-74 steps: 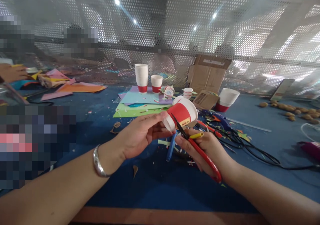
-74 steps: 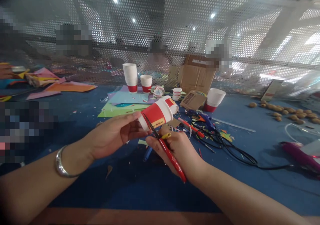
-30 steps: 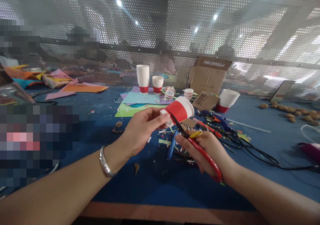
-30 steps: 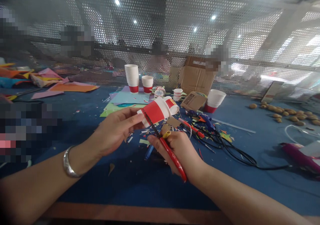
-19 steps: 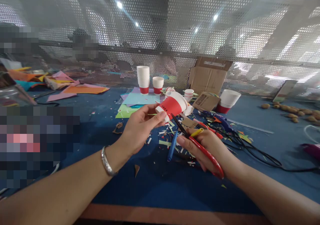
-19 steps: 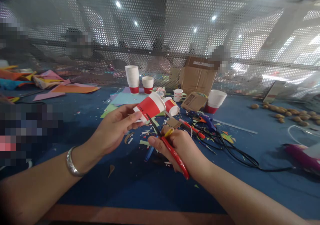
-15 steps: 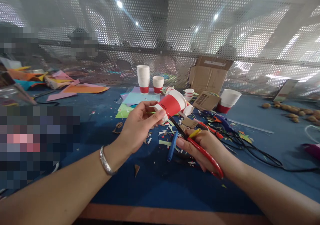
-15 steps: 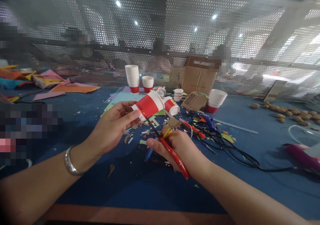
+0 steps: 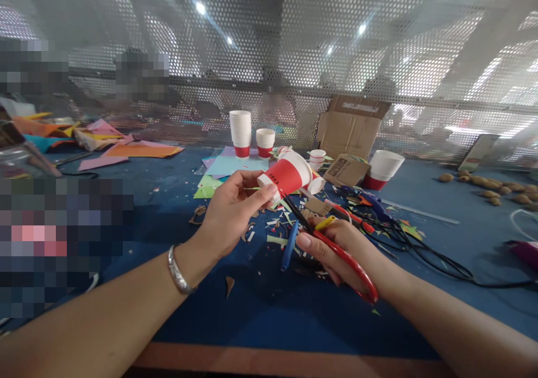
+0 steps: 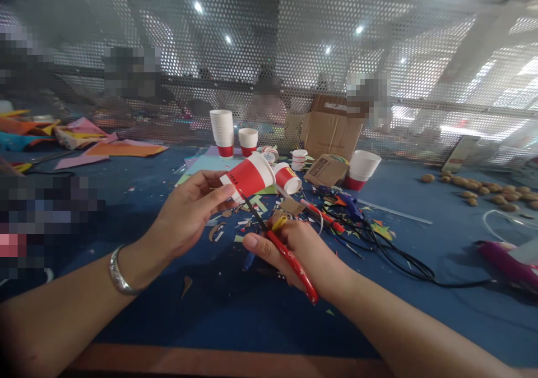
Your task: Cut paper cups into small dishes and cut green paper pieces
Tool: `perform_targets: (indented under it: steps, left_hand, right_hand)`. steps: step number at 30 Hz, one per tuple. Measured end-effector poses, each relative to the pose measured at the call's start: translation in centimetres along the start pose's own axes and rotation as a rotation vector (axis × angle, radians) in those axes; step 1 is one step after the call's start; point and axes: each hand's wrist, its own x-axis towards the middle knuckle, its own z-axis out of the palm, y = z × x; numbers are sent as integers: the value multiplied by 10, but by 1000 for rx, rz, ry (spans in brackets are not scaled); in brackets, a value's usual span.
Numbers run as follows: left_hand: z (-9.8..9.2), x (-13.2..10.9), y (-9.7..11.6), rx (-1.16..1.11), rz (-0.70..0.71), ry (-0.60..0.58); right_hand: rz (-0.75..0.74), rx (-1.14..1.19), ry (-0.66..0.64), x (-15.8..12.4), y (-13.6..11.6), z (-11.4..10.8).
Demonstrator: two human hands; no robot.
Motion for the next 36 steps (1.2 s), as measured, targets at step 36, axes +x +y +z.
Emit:
perform_targets:
  steps: [36]
  left_hand:
    - [14,-19,-6,129,-37,-80]
  right_hand:
    - [33,82,94,-1,1,10]
